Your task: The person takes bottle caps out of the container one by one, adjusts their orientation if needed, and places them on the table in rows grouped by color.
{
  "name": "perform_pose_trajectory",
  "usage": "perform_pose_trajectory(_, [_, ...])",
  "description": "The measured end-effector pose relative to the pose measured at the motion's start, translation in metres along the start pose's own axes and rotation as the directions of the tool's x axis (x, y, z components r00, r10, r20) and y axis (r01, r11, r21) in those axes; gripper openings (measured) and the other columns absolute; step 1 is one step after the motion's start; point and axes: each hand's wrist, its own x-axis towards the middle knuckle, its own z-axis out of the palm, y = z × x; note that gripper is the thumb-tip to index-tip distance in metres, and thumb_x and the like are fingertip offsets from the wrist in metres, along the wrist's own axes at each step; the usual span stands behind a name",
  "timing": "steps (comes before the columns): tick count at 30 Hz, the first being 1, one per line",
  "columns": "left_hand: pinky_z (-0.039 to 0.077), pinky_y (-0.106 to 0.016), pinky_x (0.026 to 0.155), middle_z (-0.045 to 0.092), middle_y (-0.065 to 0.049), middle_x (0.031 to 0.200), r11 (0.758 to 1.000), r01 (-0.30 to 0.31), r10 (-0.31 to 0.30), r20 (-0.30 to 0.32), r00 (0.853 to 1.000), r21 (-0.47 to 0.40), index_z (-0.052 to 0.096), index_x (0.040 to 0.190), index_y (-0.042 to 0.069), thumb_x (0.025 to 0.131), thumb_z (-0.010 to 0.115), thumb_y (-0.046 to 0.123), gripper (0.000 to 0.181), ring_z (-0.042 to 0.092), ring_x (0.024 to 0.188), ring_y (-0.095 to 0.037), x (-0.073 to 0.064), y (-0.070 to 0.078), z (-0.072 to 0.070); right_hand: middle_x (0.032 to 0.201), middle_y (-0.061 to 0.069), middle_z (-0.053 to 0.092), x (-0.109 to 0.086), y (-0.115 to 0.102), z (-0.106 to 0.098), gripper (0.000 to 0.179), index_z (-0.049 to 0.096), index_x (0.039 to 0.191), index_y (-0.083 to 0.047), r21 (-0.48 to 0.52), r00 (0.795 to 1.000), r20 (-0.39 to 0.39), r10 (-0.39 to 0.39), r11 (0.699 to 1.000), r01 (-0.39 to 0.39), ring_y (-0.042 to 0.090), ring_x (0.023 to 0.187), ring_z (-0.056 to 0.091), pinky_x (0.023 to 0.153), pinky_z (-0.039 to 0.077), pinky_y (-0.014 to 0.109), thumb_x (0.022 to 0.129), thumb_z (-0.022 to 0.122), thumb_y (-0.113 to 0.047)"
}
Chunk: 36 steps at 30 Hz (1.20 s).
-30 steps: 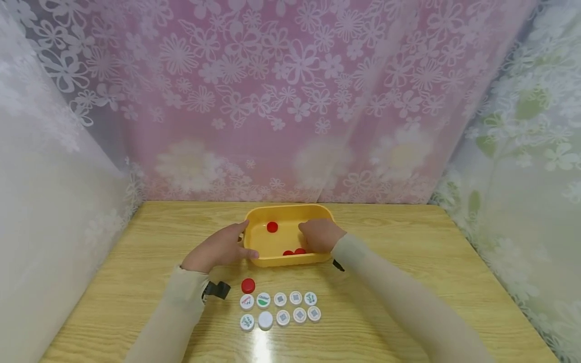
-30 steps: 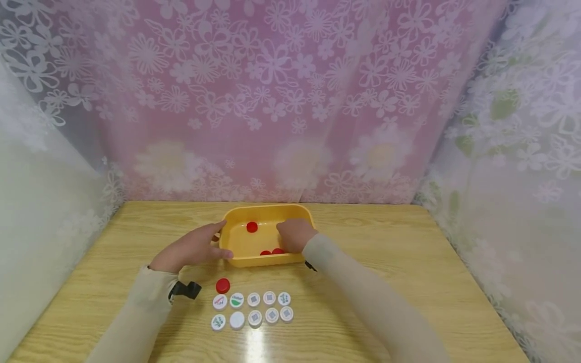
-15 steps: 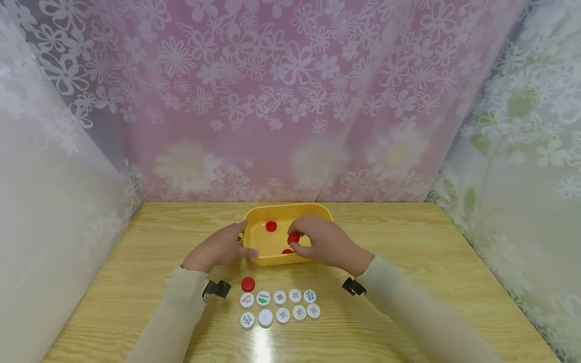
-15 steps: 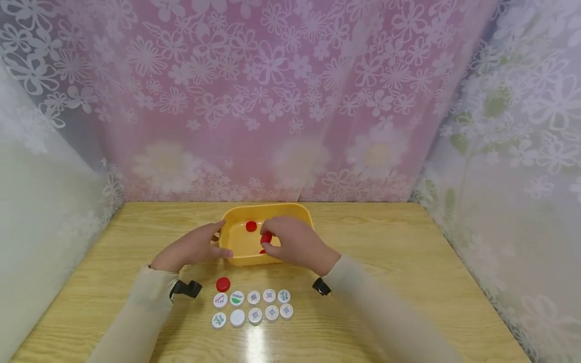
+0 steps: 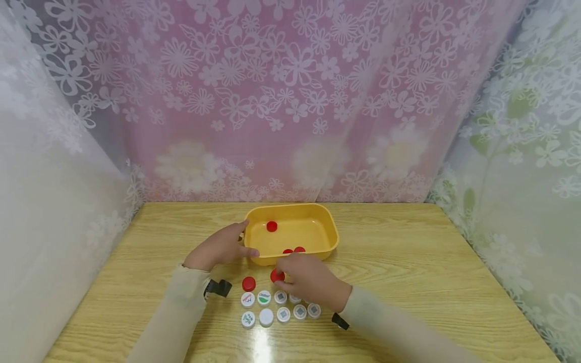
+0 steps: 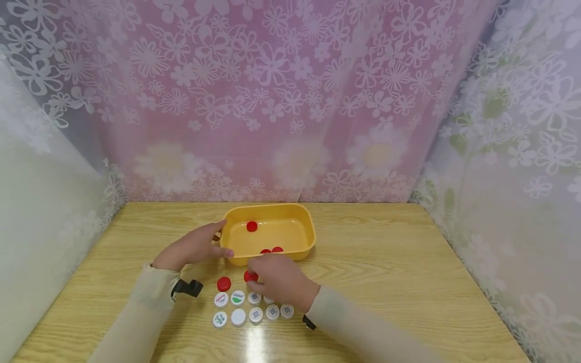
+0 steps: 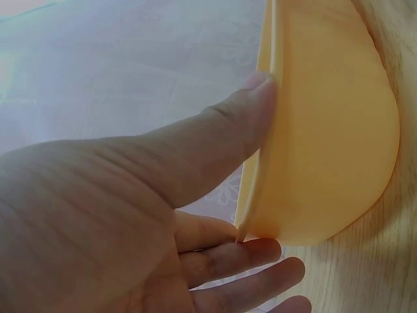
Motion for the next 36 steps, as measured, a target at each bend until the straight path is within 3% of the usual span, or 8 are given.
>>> perform_pose_trajectory(5, [0.042, -0.055, 0.114, 0.051, -0.015, 0.154, 1.0, -0.021, 0.021, -0.004, 1.0, 0.004, 0.028, 0.164, 0.007, 0.088, 0.083, 0.037, 0.098, 0.053, 0.133, -0.032, 0.0, -0.001, 0.0, 0.075, -0.014, 0.054, 0.009, -0.01, 0.011, 0.02, 0.062, 0.09, -0.021, -0.01, 0.997, 0.068, 0.02, 1.0, -0.019, 0.003, 0.062, 0.046, 0.058, 0.041, 0.014, 0.095, 0.077, -0.034])
perform_pose_trajectory(13, [0.045, -0.054, 0.111, 0.056, -0.011, 0.146, 0.999, -0.047, 0.047, -0.011, 0.999, -0.007, 0.034, 0.162, 0.01, 0.088, 0.084, 0.035, 0.094, 0.058, 0.125, -0.028, 0.001, -0.001, 0.002, 0.074, -0.013, 0.05, 0.02, -0.017, 0.019, 0.013, 0.064, 0.099, -0.019, -0.047, 0.988, 0.144, 0.047, 0.998, -0.041, 0.005, 0.062, 0.047, 0.059, 0.041, 0.015, 0.1, 0.072, -0.028])
perform_pose_trajectory(27, [0.042, -0.055, 0.114, 0.053, -0.012, 0.151, 0.999, -0.046, 0.046, -0.008, 0.999, 0.001, 0.032, 0.163, 0.009, 0.088, 0.083, 0.036, 0.094, 0.054, 0.132, -0.031, 0.0, -0.001, 0.001, 0.072, -0.012, 0.052, 0.036, -0.016, 0.029, 0.013, 0.068, 0.091, -0.02, -0.169, 0.983, 0.182, 0.024, 0.986, 0.008, 0.006, 0.062, 0.047, 0.057, 0.041, 0.016, 0.098, 0.074, -0.029])
perform_pose_trajectory(36, [0.044, -0.055, 0.112, 0.056, -0.011, 0.148, 0.999, -0.047, 0.047, -0.017, 0.999, 0.004, 0.035, 0.162, 0.01, 0.088, 0.084, 0.036, 0.092, 0.056, 0.129, -0.03, -0.001, 0.0, 0.0, 0.072, -0.012, 0.051, 0.038, -0.014, 0.026, 0.011, 0.066, 0.092, -0.021, -0.117, 0.979, 0.204, 0.014, 0.993, 0.01, 0.007, 0.064, 0.047, 0.058, 0.04, 0.018, 0.098, 0.073, -0.026])
